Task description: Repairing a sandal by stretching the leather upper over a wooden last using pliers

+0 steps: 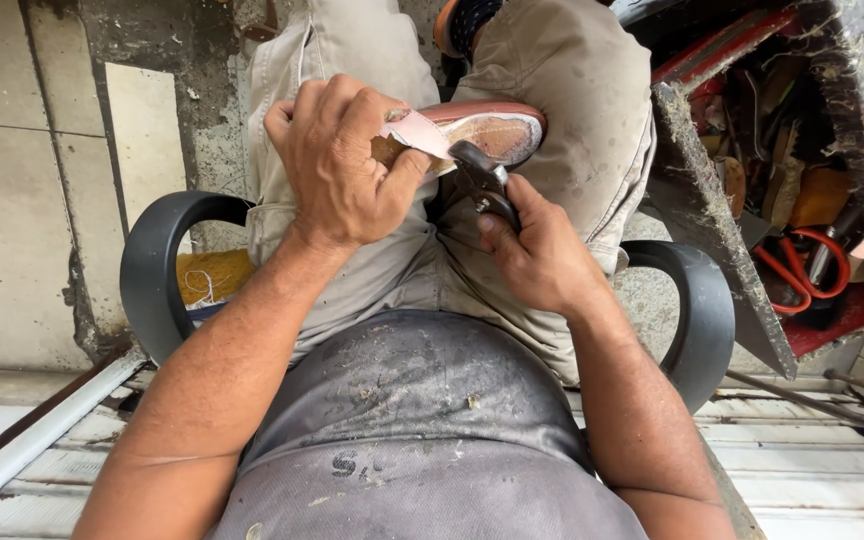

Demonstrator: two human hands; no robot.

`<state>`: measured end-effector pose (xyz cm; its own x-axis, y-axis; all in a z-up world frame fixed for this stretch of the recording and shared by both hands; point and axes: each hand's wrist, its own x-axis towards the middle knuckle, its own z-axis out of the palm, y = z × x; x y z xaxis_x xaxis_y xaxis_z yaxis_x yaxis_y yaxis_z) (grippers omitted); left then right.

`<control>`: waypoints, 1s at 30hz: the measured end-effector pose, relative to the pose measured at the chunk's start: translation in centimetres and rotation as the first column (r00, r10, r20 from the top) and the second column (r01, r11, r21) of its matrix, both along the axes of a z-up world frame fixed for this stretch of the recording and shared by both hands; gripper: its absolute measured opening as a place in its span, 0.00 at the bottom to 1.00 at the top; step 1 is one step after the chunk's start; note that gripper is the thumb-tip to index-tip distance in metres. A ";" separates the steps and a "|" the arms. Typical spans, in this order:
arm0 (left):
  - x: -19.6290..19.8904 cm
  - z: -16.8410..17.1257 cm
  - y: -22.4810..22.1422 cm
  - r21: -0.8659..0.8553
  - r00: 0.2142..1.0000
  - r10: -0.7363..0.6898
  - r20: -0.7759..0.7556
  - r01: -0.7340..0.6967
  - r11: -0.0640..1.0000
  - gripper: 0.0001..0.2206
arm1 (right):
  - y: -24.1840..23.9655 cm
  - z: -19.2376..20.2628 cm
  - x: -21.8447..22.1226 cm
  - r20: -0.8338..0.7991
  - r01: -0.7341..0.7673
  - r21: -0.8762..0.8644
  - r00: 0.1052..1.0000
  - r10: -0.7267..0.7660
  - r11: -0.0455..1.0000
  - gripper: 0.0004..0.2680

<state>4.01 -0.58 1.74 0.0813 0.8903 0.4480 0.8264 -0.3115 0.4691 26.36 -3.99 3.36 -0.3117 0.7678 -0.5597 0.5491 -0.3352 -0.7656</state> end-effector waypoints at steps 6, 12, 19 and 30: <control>-0.3 0.2 0.1 -0.091 1.000 -0.023 -0.012 0.022 0.996 0.12 | 0.3 0.3 -0.6 0.063 -0.080 0.045 0.995 0.077 0.996 0.02; -0.9 -0.4 0.1 -0.068 0.998 -0.057 -0.019 0.056 0.996 0.13 | 0.7 0.0 -0.5 0.038 -0.116 0.050 0.993 0.114 0.992 0.08; -1.2 0.0 0.1 -0.147 0.995 -0.096 -0.021 0.092 0.985 0.15 | 0.4 -0.2 -0.5 0.015 -0.142 0.145 0.990 0.141 0.979 0.10; -1.2 0.0 0.1 -0.169 0.996 -0.091 -0.011 0.088 0.982 0.15 | 0.3 -0.2 -0.4 0.013 -0.145 0.165 0.989 0.144 0.976 0.11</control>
